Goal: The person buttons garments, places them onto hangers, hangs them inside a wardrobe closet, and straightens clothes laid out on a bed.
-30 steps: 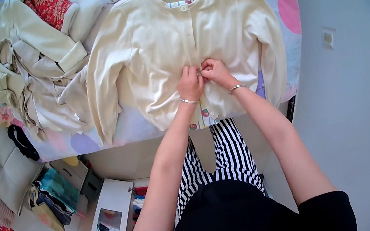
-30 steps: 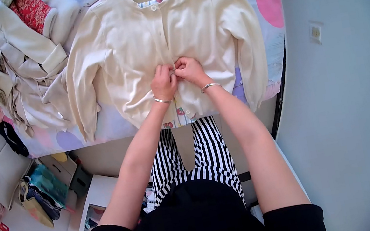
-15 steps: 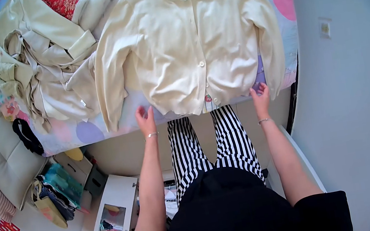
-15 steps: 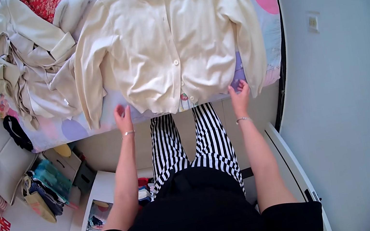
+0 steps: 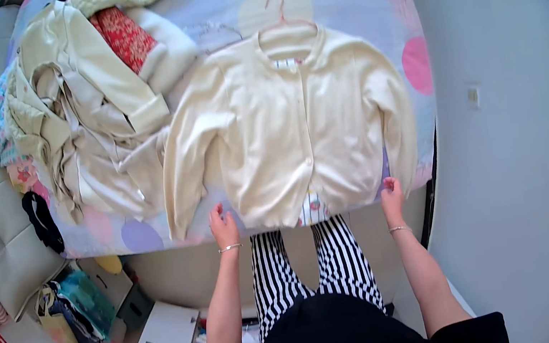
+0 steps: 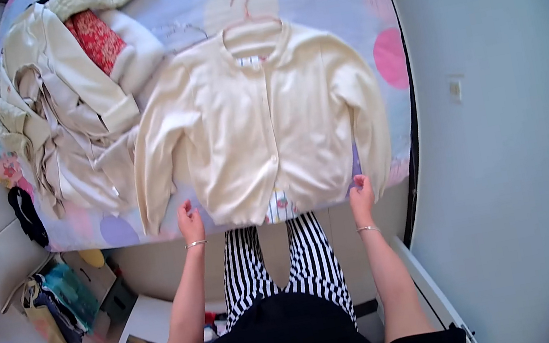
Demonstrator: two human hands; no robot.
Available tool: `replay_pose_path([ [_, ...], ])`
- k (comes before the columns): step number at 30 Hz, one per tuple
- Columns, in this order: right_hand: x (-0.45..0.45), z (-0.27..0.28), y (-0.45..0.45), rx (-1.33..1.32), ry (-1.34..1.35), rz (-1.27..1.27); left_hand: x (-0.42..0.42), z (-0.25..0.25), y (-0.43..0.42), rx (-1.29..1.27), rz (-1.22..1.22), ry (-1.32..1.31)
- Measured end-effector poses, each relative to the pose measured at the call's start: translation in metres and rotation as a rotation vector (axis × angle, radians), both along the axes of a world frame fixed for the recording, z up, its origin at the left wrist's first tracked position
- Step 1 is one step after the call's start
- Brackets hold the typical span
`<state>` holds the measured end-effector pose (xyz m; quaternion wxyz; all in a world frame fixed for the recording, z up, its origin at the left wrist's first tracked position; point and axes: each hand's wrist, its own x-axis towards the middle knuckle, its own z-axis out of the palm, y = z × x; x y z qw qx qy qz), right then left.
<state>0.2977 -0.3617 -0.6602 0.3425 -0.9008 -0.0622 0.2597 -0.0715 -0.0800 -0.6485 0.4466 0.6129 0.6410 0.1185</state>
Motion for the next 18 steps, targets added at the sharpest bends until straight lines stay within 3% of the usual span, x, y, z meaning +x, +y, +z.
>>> replay_pose_path([
  [1, 0.01, 0.026, 0.036, 0.052, -0.047, 0.06, 0.033, 0.033, 0.017, 0.261, -0.098, 0.122],
  [4, 0.041, 0.07, 0.142, 0.138, -0.273, 0.404, 0.129, 0.065, 0.074, 0.505, -0.393, -0.038],
  [5, 0.052, 0.074, 0.181, 0.174, -0.368, 0.518, 0.161, 0.064, 0.094, 0.516, -0.475, -0.096],
  [9, 0.1, 0.058, 0.319, 0.3, -0.595, 0.731, 0.263, 0.023, 0.172, 0.747, -0.711, 0.088],
  [12, 0.129, 0.021, 0.382, 0.216, -0.672, 0.761, 0.304, -0.013, 0.219, 0.803, -0.663, 0.236],
  [14, 0.139, -0.002, 0.409, 0.036, -0.75, 0.649, 0.316, -0.036, 0.237, 0.737, -0.651, 0.318],
  [18, 0.142, -0.035, 0.419, -0.029, -0.808, 0.603, 0.317, -0.061, 0.242, 0.68, -0.675, 0.412],
])
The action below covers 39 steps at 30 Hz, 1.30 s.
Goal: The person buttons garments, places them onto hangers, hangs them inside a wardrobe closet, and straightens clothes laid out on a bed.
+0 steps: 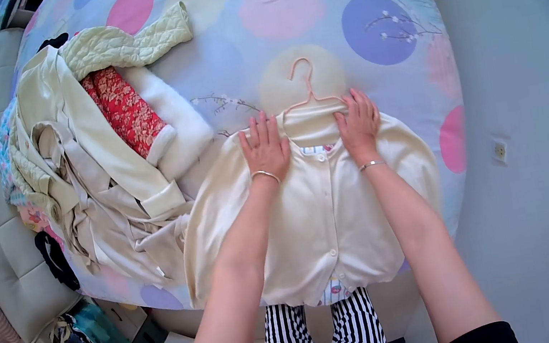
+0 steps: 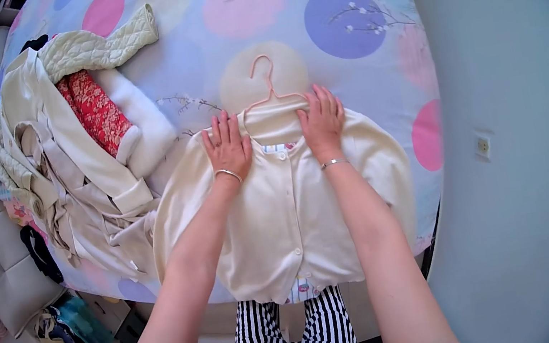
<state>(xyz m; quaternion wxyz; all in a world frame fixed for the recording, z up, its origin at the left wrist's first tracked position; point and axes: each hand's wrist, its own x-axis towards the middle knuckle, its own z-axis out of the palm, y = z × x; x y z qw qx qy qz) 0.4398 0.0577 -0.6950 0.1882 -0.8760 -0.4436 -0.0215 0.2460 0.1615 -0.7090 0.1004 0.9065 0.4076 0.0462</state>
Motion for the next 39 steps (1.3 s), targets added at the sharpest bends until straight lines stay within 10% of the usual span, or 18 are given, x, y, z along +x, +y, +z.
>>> replay_pose_path([
  [15, 0.004, 0.021, 0.001, 0.137, 0.009, -0.013, 0.0, -0.013, 0.006, 0.139, 0.012, -0.178],
  [27, -0.151, 0.384, -0.162, 0.156, 0.25, 0.608, -0.184, 0.282, -0.081, 0.17, -0.402, -0.641],
  [39, -0.287, 0.555, -0.189, -0.139, 0.641, 1.128, -0.383, 0.46, -0.195, 0.439, -0.051, -0.646],
])
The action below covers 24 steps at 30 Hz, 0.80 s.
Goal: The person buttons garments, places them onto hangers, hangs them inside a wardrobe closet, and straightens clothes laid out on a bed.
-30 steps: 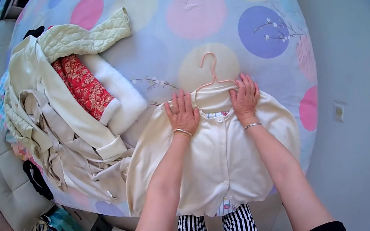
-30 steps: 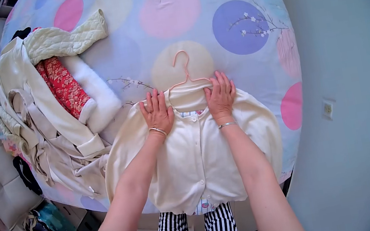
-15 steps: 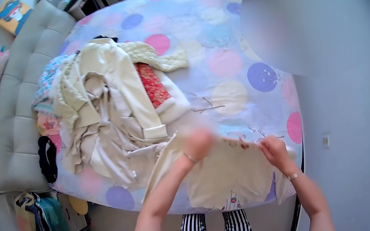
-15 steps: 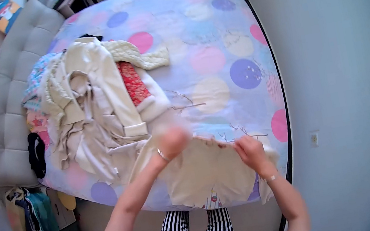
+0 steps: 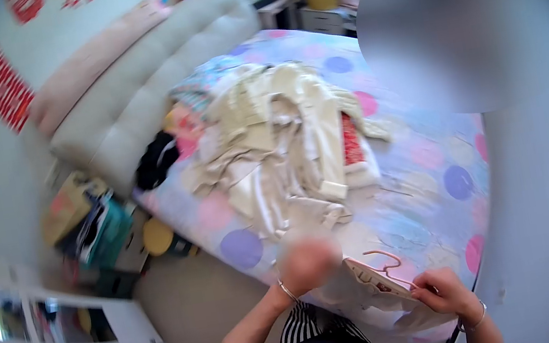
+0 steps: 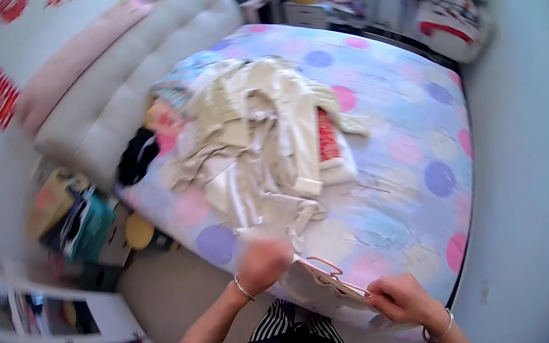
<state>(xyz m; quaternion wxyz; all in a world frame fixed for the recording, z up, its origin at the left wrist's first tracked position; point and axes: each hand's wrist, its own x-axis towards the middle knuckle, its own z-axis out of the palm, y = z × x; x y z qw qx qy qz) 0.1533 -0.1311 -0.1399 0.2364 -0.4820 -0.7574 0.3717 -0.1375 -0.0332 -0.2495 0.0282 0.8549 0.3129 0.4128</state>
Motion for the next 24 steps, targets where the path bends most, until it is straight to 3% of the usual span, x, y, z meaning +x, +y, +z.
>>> replay_pose_path([
  [5, -0.034, 0.006, 0.007, 0.065, 0.219, 0.325, -0.05, 0.058, -0.065, 0.208, 0.306, -0.017],
  [7, -0.053, 0.006, 0.008, 0.081, 0.267, 0.315, -0.075, 0.064, -0.095, 0.249, 0.435, 0.035],
  [11, -0.104, 0.016, 0.026, 0.025, 0.349, 0.572, -0.126, 0.093, -0.146, 0.277, 0.648, 0.076],
  [14, -0.159, 0.06, 0.019, -0.276, 0.378, 0.583, -0.158, 0.119, -0.184, 0.338, 0.799, 0.048],
  [19, -0.276, 0.093, 0.014, -0.291, 0.399, 0.822, -0.233, 0.119, -0.231, 0.394, 0.961, -0.007],
  [21, -0.328, 0.099, 0.004, -0.355, 0.398, 0.859, -0.271, 0.122, -0.257, 0.304, 0.986, -0.195],
  [24, -0.397, 0.105, -0.001, -0.413, 0.364, 0.952, -0.319, 0.12, -0.286, 0.291, 1.062, -0.226],
])
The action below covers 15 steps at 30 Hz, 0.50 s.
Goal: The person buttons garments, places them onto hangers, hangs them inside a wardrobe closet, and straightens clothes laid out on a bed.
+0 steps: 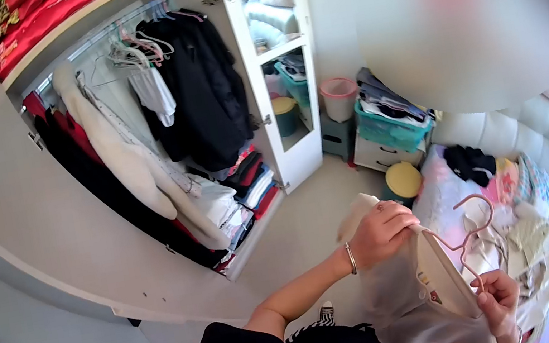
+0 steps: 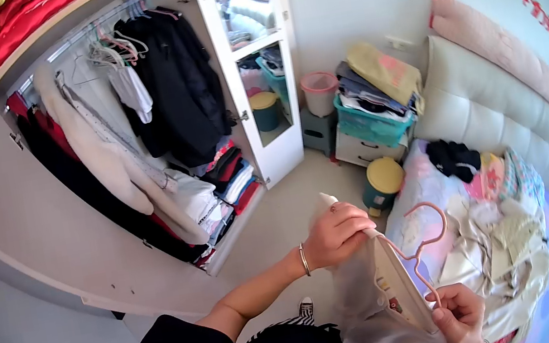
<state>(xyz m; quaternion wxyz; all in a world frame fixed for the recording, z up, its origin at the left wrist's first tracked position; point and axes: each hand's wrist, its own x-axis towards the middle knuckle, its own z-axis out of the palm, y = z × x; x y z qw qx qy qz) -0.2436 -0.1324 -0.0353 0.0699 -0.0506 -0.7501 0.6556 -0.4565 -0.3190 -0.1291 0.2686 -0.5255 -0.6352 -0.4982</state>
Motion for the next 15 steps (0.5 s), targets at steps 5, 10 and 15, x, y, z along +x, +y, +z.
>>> replay_pose_path([
  [5, -0.107, 0.0, -0.024, -0.045, 0.029, 0.204, -0.072, 0.008, -0.059, -0.007, 0.184, -0.029],
  [10, -0.211, 0.01, -0.056, -0.045, 0.019, 0.443, -0.126, 0.011, -0.119, 0.014, 0.428, -0.023],
  [15, -0.315, 0.014, -0.089, -0.133, 0.026, 0.718, -0.173, 0.013, -0.172, -0.023, 0.681, 0.0],
])
